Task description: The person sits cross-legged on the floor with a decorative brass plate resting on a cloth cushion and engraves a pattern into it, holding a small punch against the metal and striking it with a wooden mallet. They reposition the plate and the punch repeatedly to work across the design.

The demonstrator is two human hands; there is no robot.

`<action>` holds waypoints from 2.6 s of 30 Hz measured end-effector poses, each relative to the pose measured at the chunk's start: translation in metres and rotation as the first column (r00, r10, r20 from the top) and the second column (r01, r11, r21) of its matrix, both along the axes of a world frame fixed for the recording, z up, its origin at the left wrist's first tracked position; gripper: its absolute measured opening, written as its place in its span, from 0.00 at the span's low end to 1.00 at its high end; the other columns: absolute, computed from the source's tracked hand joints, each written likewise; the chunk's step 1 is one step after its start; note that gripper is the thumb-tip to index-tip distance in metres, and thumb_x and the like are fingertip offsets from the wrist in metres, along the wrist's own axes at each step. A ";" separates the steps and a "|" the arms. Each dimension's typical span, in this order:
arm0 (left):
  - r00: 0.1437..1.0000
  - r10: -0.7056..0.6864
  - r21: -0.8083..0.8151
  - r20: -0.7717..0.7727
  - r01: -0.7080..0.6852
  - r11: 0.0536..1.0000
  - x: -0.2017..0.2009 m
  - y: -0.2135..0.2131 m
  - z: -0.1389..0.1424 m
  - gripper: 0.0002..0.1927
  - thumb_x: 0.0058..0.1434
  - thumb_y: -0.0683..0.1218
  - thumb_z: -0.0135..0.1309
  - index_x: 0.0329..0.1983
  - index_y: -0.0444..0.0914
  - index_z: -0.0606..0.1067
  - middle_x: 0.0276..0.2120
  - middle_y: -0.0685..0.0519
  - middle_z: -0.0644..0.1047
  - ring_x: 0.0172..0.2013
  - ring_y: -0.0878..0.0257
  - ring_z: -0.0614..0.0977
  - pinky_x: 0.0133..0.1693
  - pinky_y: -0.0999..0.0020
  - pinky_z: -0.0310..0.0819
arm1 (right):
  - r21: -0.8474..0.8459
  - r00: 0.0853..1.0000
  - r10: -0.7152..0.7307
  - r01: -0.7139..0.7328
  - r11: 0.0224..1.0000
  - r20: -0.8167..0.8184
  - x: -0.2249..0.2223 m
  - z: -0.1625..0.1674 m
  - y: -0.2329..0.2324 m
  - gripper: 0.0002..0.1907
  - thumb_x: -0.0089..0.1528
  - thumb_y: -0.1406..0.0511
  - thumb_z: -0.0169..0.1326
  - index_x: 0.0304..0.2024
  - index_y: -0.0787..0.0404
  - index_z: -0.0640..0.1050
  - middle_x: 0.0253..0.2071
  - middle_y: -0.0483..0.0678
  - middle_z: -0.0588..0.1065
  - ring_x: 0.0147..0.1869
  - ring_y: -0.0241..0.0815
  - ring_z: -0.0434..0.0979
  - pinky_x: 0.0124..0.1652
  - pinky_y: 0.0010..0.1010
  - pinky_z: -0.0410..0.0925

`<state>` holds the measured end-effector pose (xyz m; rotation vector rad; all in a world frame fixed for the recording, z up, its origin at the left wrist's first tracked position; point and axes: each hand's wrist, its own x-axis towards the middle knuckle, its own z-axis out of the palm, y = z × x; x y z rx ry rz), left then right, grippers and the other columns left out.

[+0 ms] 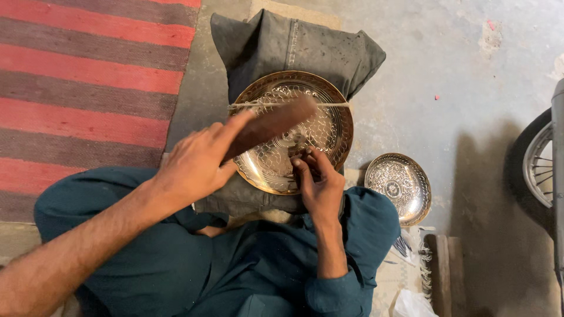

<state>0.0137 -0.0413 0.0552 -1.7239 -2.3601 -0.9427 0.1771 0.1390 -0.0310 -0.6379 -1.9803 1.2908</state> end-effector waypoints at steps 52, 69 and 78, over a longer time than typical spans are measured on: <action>0.917 0.130 -0.101 -0.377 -0.180 0.978 -0.003 -0.003 -0.010 0.40 0.56 0.38 0.58 0.73 0.50 0.63 0.35 0.49 0.71 0.39 0.50 0.76 0.46 0.51 0.70 | -0.023 0.996 0.085 -0.084 0.996 0.031 0.003 0.005 0.003 0.15 0.65 0.73 0.57 0.55 0.66 0.78 0.43 0.51 0.85 0.48 0.36 0.85 0.47 0.26 0.76; 0.975 0.112 -0.078 -0.193 -0.129 0.989 -0.004 -0.004 -0.008 0.41 0.55 0.38 0.58 0.74 0.47 0.62 0.36 0.47 0.70 0.40 0.48 0.75 0.46 0.49 0.69 | -0.024 0.994 0.091 -0.090 0.996 0.053 0.003 0.011 0.002 0.16 0.65 0.74 0.56 0.57 0.66 0.77 0.42 0.52 0.85 0.47 0.36 0.85 0.46 0.26 0.74; 0.931 0.166 -0.192 -0.325 -0.237 0.952 0.000 -0.003 -0.005 0.41 0.52 0.37 0.60 0.70 0.50 0.62 0.36 0.47 0.72 0.41 0.47 0.77 0.45 0.49 0.73 | 0.000 0.997 0.076 -0.076 0.997 0.031 0.000 0.014 0.004 0.17 0.65 0.74 0.55 0.57 0.66 0.76 0.41 0.52 0.84 0.45 0.34 0.83 0.45 0.26 0.74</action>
